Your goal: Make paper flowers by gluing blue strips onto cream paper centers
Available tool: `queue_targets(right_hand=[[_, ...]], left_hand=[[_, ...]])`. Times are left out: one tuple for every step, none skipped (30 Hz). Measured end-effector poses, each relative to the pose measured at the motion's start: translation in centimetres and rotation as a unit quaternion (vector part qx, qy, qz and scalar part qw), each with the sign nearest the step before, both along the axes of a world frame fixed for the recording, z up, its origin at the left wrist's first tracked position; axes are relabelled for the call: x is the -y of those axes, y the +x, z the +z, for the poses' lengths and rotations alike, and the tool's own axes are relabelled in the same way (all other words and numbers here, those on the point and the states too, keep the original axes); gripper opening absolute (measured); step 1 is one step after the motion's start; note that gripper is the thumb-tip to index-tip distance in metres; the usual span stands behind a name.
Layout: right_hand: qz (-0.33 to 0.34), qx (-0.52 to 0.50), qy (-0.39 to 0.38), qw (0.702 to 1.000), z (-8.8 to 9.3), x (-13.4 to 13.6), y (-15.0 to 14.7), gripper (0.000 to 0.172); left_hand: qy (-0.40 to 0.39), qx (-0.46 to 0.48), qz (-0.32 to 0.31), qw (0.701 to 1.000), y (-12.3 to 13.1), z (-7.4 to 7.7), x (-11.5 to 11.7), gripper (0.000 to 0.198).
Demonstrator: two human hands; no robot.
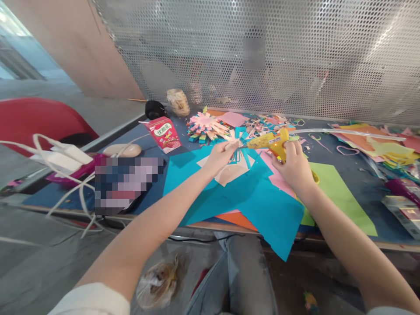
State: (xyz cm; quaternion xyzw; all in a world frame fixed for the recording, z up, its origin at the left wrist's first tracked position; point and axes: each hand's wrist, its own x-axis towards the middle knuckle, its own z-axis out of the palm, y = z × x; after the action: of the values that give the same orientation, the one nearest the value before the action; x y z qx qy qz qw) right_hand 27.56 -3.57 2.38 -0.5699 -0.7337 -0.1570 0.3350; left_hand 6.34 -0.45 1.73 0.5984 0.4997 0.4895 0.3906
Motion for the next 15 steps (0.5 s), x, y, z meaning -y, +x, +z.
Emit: queue_targets(right_hand=[[0.002, 0.003, 0.003, 1.0, -0.03, -0.02, 0.04, 0.031], [0.004, 0.005, 0.007, 1.0, -0.06, -0.05, 0.07, 0.033], [0.005, 0.006, 0.01, 1.0, -0.09, -0.07, 0.11, 0.034], [0.005, 0.006, 0.013, 1.0, -0.13, -0.09, 0.15, 0.035], [0.006, 0.006, 0.016, 1.0, -0.16, -0.1, 0.19, 0.036], [0.007, 0.006, 0.019, 1.0, -0.2, -0.11, 0.23, 0.037], [0.009, 0.007, 0.02, 1.0, -0.23, -0.11, 0.26, 0.037], [0.012, 0.009, 0.021, 1.0, -0.25, -0.11, 0.28, 0.037], [0.015, 0.011, 0.022, 1.0, -0.27, -0.1, 0.3, 0.037], [0.018, 0.013, 0.021, 1.0, -0.28, -0.09, 0.3, 0.037], [0.018, 0.014, 0.02, 1.0, -0.28, -0.08, 0.3, 0.037], [0.018, 0.015, 0.017, 1.0, -0.27, -0.06, 0.3, 0.036], [0.017, 0.016, 0.015, 1.0, -0.26, -0.04, 0.29, 0.035], [0.016, 0.016, 0.011, 1.0, -0.24, -0.03, 0.29, 0.035], [0.016, 0.017, 0.008, 1.0, -0.21, -0.01, 0.3, 0.034]], left_hand=[[0.0, -0.002, 0.001, 1.0, -0.01, 0.02, 0.02, 0.041], [0.0, -0.005, 0.002, 1.0, -0.01, 0.04, 0.03, 0.041], [0.0, -0.007, 0.003, 1.0, -0.01, 0.07, 0.03, 0.042], [-0.002, -0.008, 0.005, 1.0, -0.01, 0.09, 0.01, 0.042], [-0.004, -0.008, 0.007, 1.0, -0.01, 0.09, -0.01, 0.042], [-0.006, -0.008, 0.009, 1.0, -0.01, 0.09, -0.05, 0.041], [-0.007, -0.008, 0.01, 1.0, -0.01, 0.08, -0.09, 0.041], [-0.007, -0.009, 0.011, 1.0, -0.01, 0.06, -0.14, 0.041], [-0.006, -0.009, 0.011, 1.0, -0.02, 0.04, -0.17, 0.042], [-0.004, -0.011, 0.01, 1.0, -0.03, 0.02, -0.2, 0.042], [-0.001, -0.012, 0.009, 1.0, -0.05, 0.01, -0.22, 0.042], [0.001, -0.013, 0.008, 1.0, -0.07, 0.0, -0.22, 0.042], [0.003, -0.013, 0.008, 1.0, -0.09, 0.01, -0.22, 0.042], [0.005, -0.014, 0.009, 1.0, -0.11, 0.03, -0.2, 0.042], [0.005, -0.015, 0.01, 1.0, -0.13, 0.06, -0.17, 0.043]])
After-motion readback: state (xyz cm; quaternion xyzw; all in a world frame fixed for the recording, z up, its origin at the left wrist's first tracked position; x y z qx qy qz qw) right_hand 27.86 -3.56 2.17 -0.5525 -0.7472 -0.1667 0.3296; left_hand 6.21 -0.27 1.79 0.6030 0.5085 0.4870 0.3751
